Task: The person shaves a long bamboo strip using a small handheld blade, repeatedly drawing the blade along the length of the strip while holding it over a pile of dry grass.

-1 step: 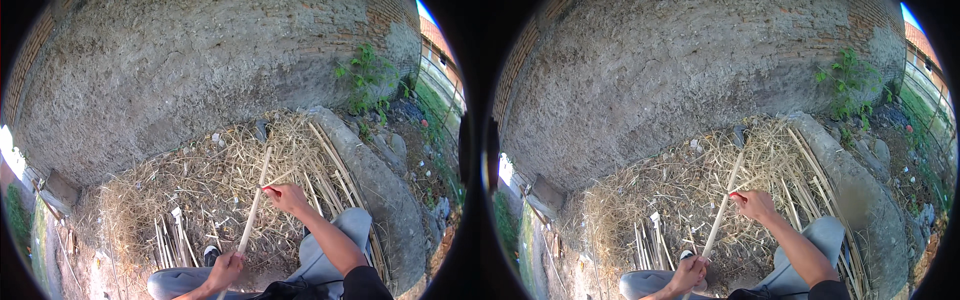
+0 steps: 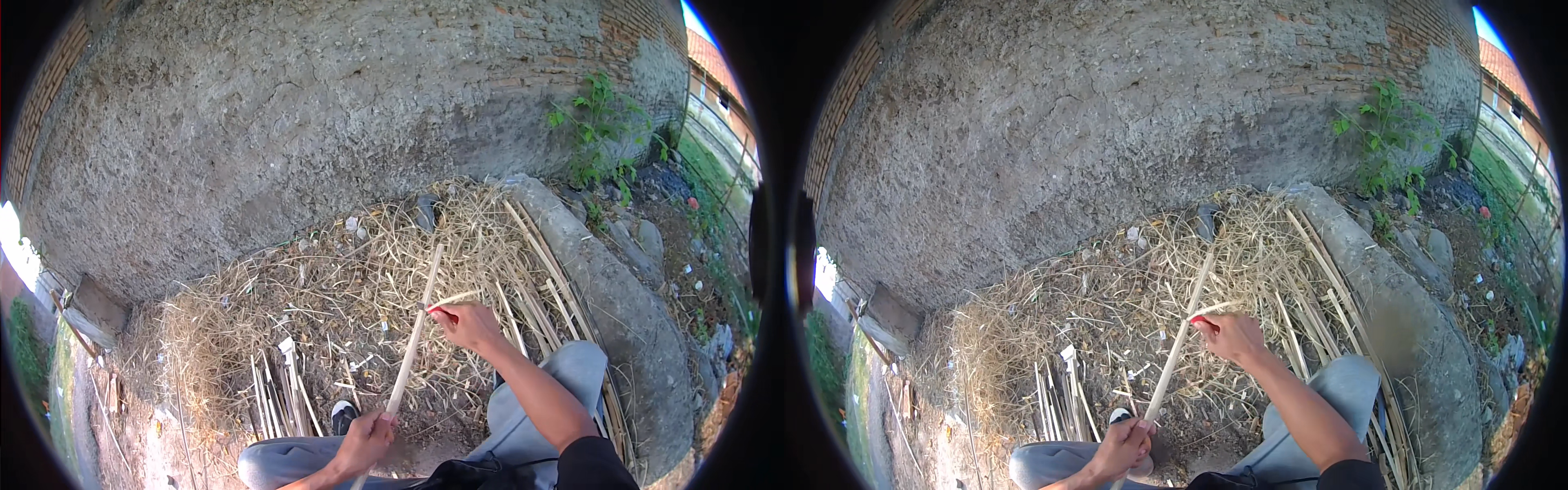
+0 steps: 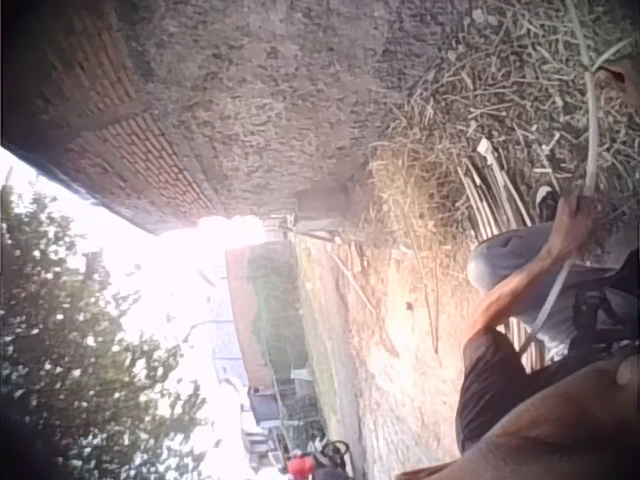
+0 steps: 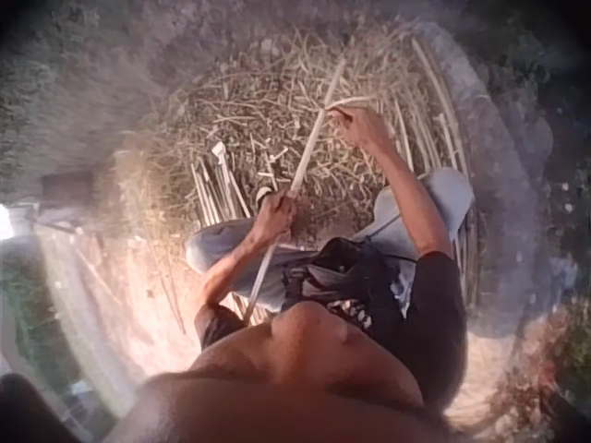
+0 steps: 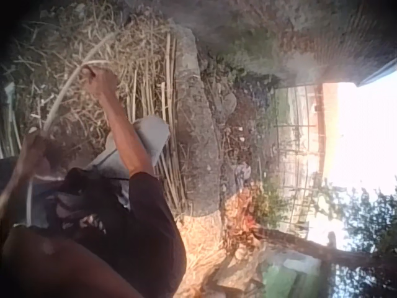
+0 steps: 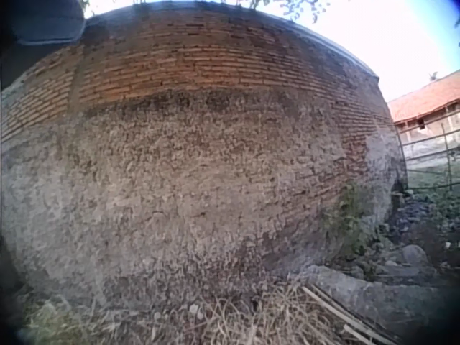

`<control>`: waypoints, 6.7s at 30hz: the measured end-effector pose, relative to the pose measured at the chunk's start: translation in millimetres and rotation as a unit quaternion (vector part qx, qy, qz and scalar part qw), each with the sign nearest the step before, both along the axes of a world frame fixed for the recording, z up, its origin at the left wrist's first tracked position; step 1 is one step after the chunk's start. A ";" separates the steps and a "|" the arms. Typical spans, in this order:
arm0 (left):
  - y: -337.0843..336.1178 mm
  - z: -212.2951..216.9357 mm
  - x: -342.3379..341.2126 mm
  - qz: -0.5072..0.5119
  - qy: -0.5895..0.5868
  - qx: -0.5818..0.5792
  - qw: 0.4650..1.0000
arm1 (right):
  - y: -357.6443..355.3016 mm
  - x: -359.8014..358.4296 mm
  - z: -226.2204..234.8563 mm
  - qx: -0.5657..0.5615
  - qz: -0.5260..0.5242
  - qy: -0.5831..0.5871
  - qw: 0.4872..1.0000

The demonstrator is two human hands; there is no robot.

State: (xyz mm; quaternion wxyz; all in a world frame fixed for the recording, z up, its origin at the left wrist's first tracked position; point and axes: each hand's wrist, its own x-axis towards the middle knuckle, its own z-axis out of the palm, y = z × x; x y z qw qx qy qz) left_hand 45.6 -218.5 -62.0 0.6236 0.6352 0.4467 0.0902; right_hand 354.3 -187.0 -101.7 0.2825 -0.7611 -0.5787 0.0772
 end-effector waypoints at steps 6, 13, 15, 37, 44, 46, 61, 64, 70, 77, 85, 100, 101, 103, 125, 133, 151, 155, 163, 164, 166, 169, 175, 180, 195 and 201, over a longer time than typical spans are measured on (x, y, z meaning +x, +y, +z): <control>-15.0 4.3 -14.4 0.018 0.021 -0.097 0.995 | 3.8 11.2 -10.9 -0.063 -0.031 0.003 0.998; -17.1 0.2 -30.7 0.024 -0.016 -0.031 0.999 | 14.4 11.0 -30.3 -0.142 -0.038 0.018 0.989; -18.4 1.9 -34.5 0.017 0.001 -0.048 0.999 | 18.1 12.8 -35.8 -0.127 -0.033 -0.022 0.991; -39.7 16.1 -95.2 0.072 -0.012 -0.252 0.965 | 22.2 9.8 -62.8 -0.239 -0.060 0.019 0.969; -62.5 58.2 -124.1 0.016 0.061 -0.069 0.996 | 11.8 28.5 -81.1 -0.274 -0.130 0.055 0.951; -58.2 45.9 -129.1 0.076 0.017 -0.121 0.990 | 8.3 27.3 -89.9 -0.266 -0.124 0.038 0.955; 27.9 45.0 12.3 0.046 -0.022 0.049 0.998 | -52.6 -69.8 75.2 0.058 0.141 0.136 0.979; 36.1 28.4 32.2 0.043 -0.039 0.072 0.996 | -46.4 -65.5 57.0 0.058 0.089 0.168 0.980; 43.0 3.7 45.5 0.065 -0.036 0.147 0.986 | -46.8 -66.7 44.8 0.067 0.113 0.060 0.990; 44.3 -5.4 50.2 0.054 -0.031 0.167 0.984 | -48.9 -73.9 17.6 0.034 0.113 0.029 0.993; 42.0 -14.8 48.4 0.049 -0.022 0.163 0.985 | -48.8 -80.7 24.4 -0.013 0.128 -0.017 0.992; 42.9 -29.3 52.0 0.037 0.031 0.104 0.993 | -24.3 -72.1 -17.8 -0.099 0.094 -0.130 0.982; 43.1 -29.9 52.1 0.036 0.032 0.105 0.993 | -22.3 -71.9 -22.0 -0.091 0.081 -0.133 0.984; 43.3 -31.2 49.3 0.031 0.008 0.121 0.992 | -18.8 -73.1 -24.7 -0.080 0.070 -0.135 0.985; 37.2 -26.8 59.5 0.056 0.018 0.028 0.998 | -8.4 -65.7 -12.9 -0.172 0.022 -0.072 0.982; 22.7 -10.4 48.2 -0.013 0.044 0.171 0.984 | -5.0 -51.6 -2.3 -0.174 0.001 -0.077 0.982; -4.7 0.8 15.0 -0.057 0.092 0.172 0.979 | 16.8 -23.3 -36.2 -0.180 -0.067 -0.077 0.978; -14.0 7.9 4.6 -0.054 0.084 0.110 0.989 | 22.0 -23.5 -37.9 -0.187 -0.082 -0.041 0.978; -37.7 -6.8 -22.0 -0.035 0.002 0.267 0.963 | 26.5 -28.6 -29.7 -0.241 -0.057 -0.028 0.968; -43.2 -4.8 -24.6 -0.029 0.019 0.248 0.968 | 27.6 -25.3 -34.8 -0.243 -0.057 -0.028 0.968; -49.2 -1.7 -30.1 -0.023 0.037 0.228 0.973 | 27.4 -22.4 -46.6 -0.207 -0.057 -0.045 0.976; -50.5 8.3 -30.6 -0.026 0.050 0.242 0.969 | 28.0 -23.5 -55.1 -0.198 -0.058 -0.046 0.977; -69.7 22.4 -54.4 -0.004 0.097 0.076 0.992 | 29.8 -20.3 -56.7 -0.251 -0.046 -0.053 0.965; -75.9 33.6 -73.5 -0.032 0.054 0.127 0.990 | 35.2 -15.3 -74.7 -0.217 -0.046 -0.097 0.970; -86.6 101.1 -130.6 0.018 0.118 0.050 0.992 | 27.3 11.5 -116.3 -0.262 -0.089 -0.080 0.958; -54.9 44.2 -147.6 -0.136 0.038 0.405 0.903 | 24.7 7.8 -106.3 -0.293 -0.088 -0.029 0.952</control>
